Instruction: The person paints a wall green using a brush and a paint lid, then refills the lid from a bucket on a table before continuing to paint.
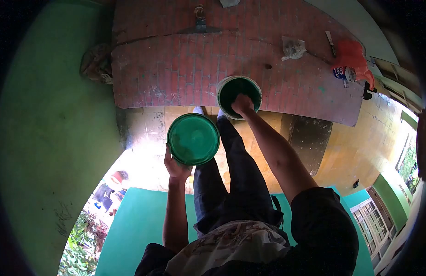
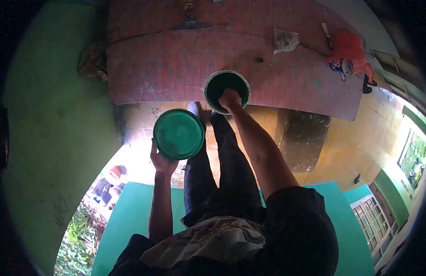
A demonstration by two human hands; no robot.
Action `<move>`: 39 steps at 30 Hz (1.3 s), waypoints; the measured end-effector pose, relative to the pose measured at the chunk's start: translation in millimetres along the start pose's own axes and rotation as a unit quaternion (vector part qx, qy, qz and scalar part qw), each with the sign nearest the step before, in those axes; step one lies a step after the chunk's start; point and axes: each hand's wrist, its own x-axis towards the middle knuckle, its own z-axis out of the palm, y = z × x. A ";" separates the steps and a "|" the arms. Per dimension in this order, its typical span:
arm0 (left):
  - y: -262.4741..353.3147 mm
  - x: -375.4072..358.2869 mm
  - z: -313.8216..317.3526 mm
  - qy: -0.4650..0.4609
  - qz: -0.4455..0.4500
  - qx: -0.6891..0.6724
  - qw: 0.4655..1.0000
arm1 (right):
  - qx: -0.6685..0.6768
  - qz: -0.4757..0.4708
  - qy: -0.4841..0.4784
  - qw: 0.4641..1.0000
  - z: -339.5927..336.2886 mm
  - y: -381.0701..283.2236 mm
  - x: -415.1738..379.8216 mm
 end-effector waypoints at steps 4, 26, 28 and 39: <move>1.6 -1.5 1.5 -0.034 -0.012 -0.022 0.999 | 0.008 0.016 -0.043 0.999 -6.8 -6.2 -6.7; 22.6 -8.7 6.7 -0.027 0.040 0.010 0.999 | 0.124 -0.086 0.151 0.977 -21.1 33.5 -63.4; 23.6 -5.0 12.6 -0.060 0.036 0.027 0.997 | 0.140 -0.094 0.161 0.972 -26.3 34.1 -82.5; 24.1 25.0 40.3 -0.091 0.024 0.077 0.993 | 0.235 -0.165 0.262 0.922 -28.0 56.9 -132.7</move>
